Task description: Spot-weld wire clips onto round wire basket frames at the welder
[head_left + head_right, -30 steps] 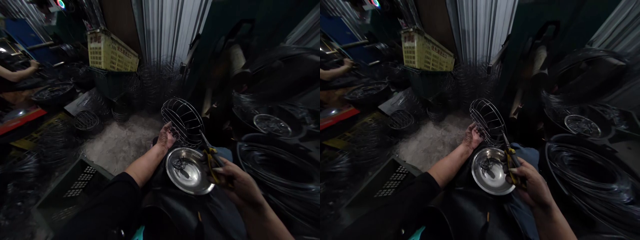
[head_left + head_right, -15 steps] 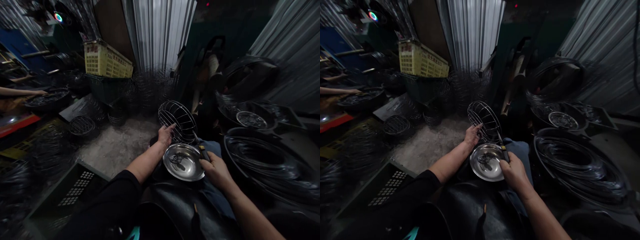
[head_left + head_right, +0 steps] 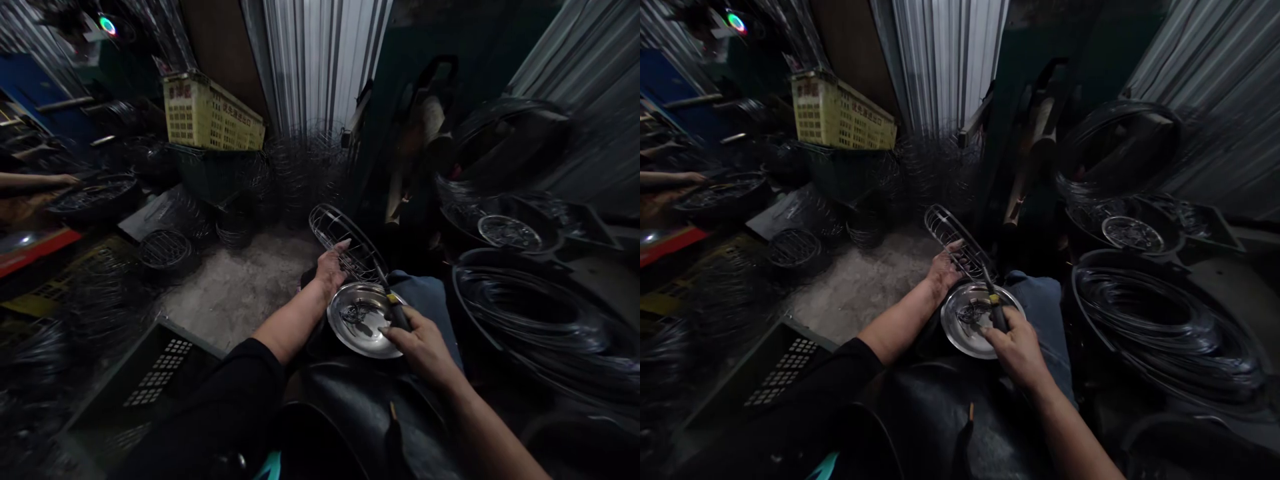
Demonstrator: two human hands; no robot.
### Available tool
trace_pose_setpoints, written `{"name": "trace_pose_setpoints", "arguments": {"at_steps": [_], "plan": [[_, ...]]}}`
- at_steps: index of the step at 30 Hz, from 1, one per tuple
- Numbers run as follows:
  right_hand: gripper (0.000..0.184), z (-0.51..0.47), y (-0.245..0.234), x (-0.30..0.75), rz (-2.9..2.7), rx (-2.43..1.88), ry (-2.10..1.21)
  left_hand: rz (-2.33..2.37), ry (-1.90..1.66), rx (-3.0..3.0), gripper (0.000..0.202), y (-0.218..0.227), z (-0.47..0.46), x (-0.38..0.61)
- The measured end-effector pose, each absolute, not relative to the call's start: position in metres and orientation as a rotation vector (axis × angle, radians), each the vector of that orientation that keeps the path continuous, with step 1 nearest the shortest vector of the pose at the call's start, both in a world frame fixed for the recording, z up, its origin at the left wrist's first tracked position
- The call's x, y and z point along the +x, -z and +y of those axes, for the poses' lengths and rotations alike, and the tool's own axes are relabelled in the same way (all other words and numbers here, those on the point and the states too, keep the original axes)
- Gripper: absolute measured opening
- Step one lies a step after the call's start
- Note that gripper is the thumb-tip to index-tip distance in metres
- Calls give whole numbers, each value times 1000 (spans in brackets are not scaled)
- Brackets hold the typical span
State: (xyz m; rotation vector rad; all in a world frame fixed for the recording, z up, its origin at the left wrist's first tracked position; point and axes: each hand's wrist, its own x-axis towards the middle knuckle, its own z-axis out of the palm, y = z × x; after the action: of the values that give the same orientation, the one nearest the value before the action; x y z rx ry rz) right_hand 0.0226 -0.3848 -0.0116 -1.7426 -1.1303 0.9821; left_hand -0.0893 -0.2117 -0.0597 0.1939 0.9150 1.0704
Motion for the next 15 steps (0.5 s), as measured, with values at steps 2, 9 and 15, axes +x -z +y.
{"name": "trace_pose_setpoints", "arguments": {"at_steps": [2,9,15], "plan": [[23,-387,12,14,-1130,-1645,-1119,945,-1006,88,23,60,-213,-90],[28,-391,31,12,-903,-1392,-1551,980,-901,33,25,70,-213,-93],[32,-395,39,13,-741,-1205,-1671,968,-909,52,22,63,-215,-93]]}}
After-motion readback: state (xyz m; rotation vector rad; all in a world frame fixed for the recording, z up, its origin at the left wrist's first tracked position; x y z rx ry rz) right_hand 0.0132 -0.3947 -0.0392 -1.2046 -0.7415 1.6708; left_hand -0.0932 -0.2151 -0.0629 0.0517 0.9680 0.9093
